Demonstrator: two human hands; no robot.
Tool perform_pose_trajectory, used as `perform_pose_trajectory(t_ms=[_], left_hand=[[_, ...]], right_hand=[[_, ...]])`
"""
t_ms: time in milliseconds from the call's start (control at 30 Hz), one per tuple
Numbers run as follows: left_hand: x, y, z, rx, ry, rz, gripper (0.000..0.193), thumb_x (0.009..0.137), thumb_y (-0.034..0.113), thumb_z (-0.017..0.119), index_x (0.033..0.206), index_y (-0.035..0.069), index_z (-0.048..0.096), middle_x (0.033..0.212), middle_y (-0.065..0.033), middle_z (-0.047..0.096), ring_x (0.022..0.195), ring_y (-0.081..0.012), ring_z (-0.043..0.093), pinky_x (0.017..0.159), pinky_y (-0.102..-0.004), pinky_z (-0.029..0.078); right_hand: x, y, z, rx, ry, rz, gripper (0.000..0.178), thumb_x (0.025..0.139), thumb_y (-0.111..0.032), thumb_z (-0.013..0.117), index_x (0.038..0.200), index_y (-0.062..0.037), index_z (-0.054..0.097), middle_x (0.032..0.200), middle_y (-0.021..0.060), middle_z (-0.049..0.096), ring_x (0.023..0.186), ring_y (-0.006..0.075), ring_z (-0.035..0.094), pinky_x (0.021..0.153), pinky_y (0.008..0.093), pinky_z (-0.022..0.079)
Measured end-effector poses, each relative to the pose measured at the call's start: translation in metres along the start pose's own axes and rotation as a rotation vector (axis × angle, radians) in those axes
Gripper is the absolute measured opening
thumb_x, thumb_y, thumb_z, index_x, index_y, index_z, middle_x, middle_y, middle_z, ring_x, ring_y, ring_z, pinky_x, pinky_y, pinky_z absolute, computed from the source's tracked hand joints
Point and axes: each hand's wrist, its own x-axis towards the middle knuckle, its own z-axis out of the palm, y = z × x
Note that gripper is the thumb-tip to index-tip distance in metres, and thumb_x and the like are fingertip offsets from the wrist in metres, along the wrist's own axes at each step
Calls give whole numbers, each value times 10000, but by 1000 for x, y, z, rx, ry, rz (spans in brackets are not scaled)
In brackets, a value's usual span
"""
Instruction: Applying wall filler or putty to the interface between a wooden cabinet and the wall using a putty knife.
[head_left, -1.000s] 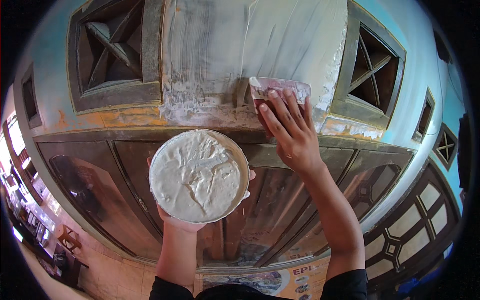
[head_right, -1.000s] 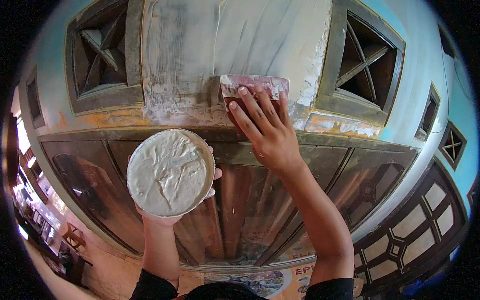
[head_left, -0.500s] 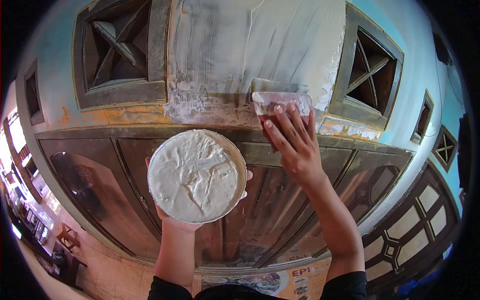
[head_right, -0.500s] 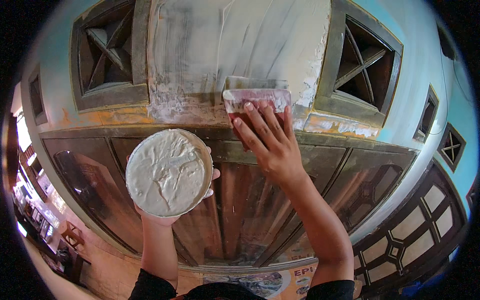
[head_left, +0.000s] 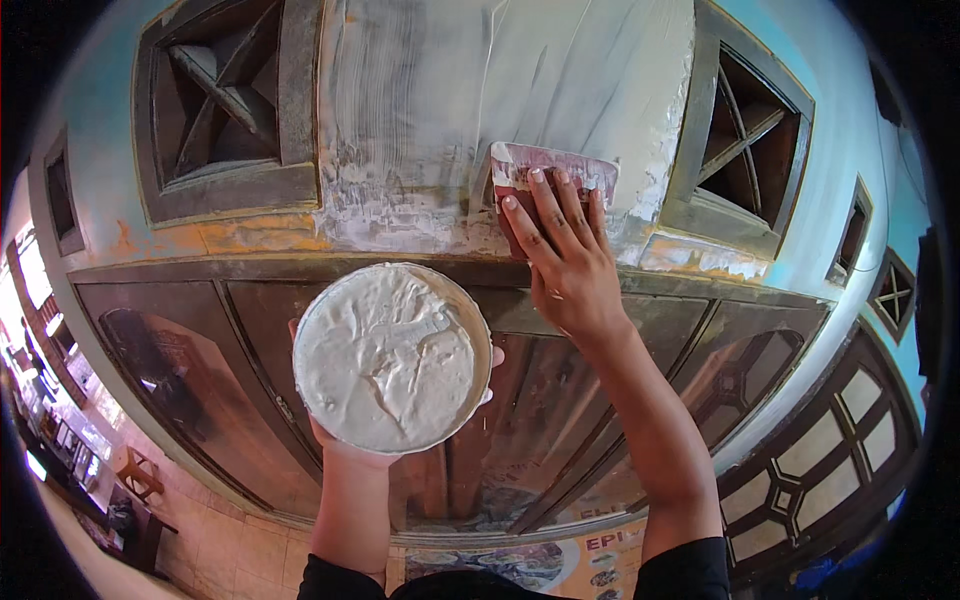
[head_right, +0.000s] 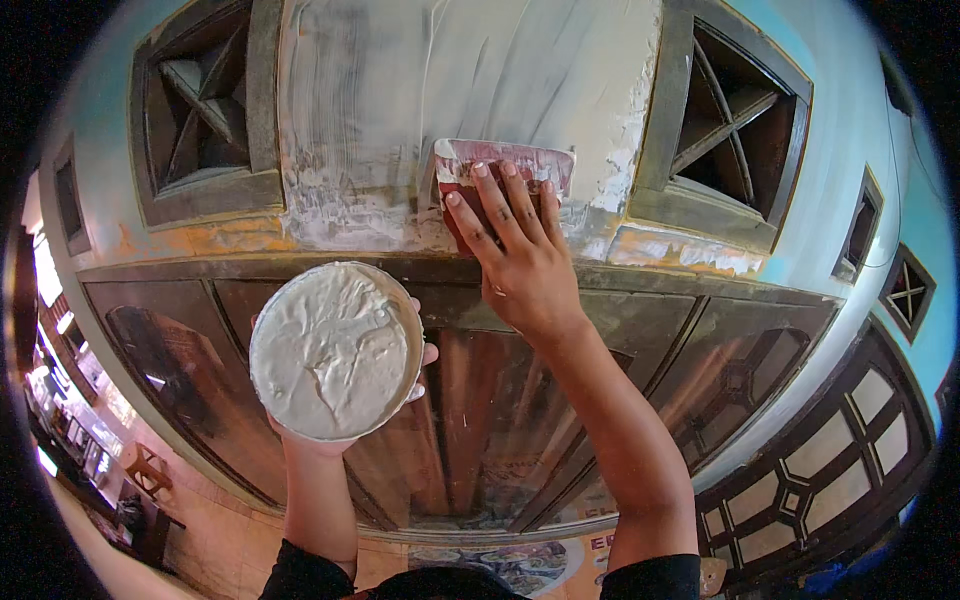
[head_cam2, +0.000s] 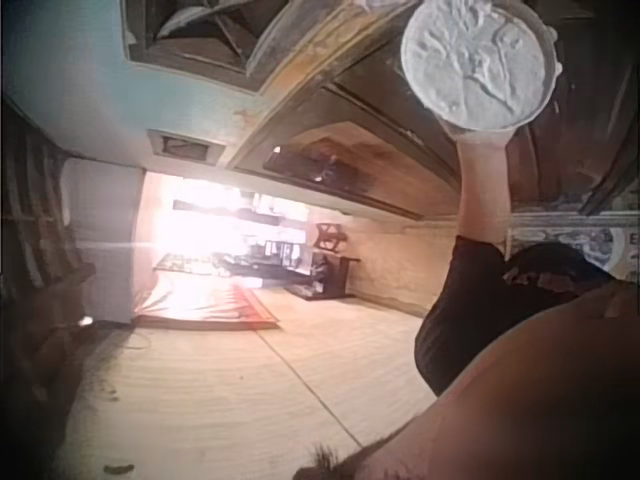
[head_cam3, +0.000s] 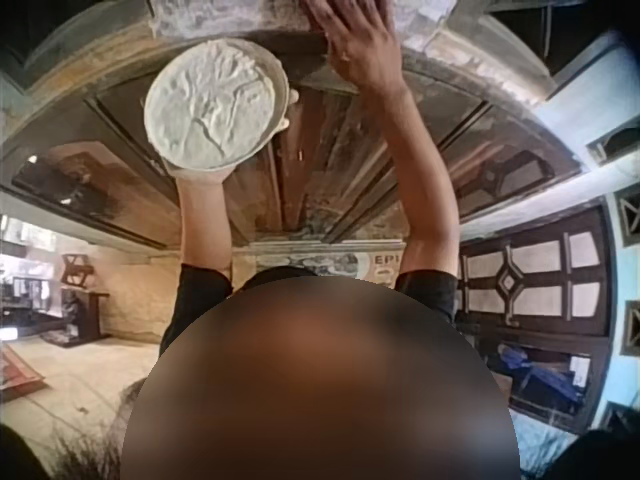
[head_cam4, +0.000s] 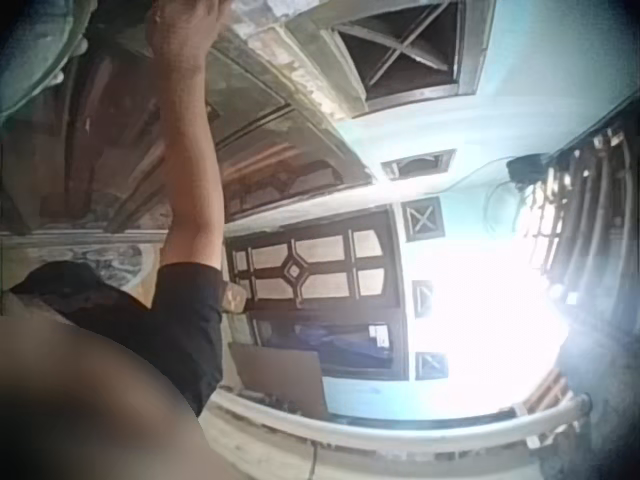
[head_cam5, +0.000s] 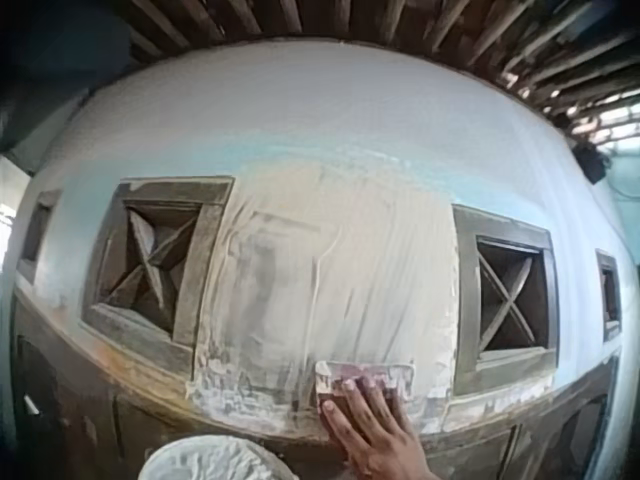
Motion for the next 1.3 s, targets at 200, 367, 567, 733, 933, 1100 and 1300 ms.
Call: perform_pose_trajectory(t_ms=[200, 367, 567, 733, 933, 1100, 1300], left_hand=[[6, 4, 2, -8, 27, -26, 931, 895, 823, 402, 1571, 182, 398, 1600, -129, 416, 1440, -455, 397, 1154, -769, 257], [13, 1, -1, -139, 202, 28, 945, 888, 830, 404, 1577, 183, 386, 1601, -153, 407, 1432, -458, 405, 1160, -755, 263], [16, 2, -14, -52, 5, -59, 977, 873, 846, 413, 1583, 177, 371, 1612, -193, 368, 1427, -522, 374, 1127, -799, 252], [19, -5, -11, -125, 82, -55, 982, 870, 846, 421, 1589, 181, 359, 1623, -196, 346, 1437, -525, 358, 1123, -807, 245], [19, -11, -7, -133, 175, -14, 969, 893, 816, 426, 1604, 166, 321, 1637, -188, 322, 1460, -453, 367, 1152, -771, 239], [9, -15, -11, -73, 101, 1, 1015, 882, 782, 517, 1634, 163, 233, 1657, -241, 235, 1426, -636, 272, 1045, -803, 356], [6, -12, -9, -41, -64, -18, 985, 872, 791, 520, 1608, 172, 307, 1637, -217, 296, 1422, -613, 298, 1076, -794, 330]], right_hand=[[-2, -5, -2, 53, -48, 23, 737, 816, -39, 629, 1520, -210, 494, 1616, 113, 397, 1500, 364, 353, 1211, 598, 257], [-4, -6, -7, 102, -67, 34, 738, 807, -33, 638, 1513, -203, 504, 1614, 114, 402, 1507, 359, 347, 1210, 603, 256], [-14, -7, -3, 107, -75, 44, 740, 795, -35, 647, 1505, -195, 514, 1613, 112, 406, 1508, 356, 348, 1206, 611, 258], [-21, -11, 1, 99, -61, 44, 771, 774, -33, 640, 1514, -202, 508, 1611, 106, 409, 1506, 356, 352, 1206, 613, 254], [-40, -18, 8, 97, -77, 54, 742, 793, -45, 612, 1511, -212, 522, 1609, 88, 420, 1511, 331, 353, 1209, 607, 253], [-60, -23, 3, 85, -135, 3, 683, 839, -78, 595, 1506, -208, 529, 1620, 99, 407, 1517, 331, 342, 1221, 581, 243], [-31, -6, -23, 98, 174, -60, 603, 846, -27, 596, 1437, -143, 597, 1529, 160, 518, 1425, 422, 466, 1195, 603, 270]])
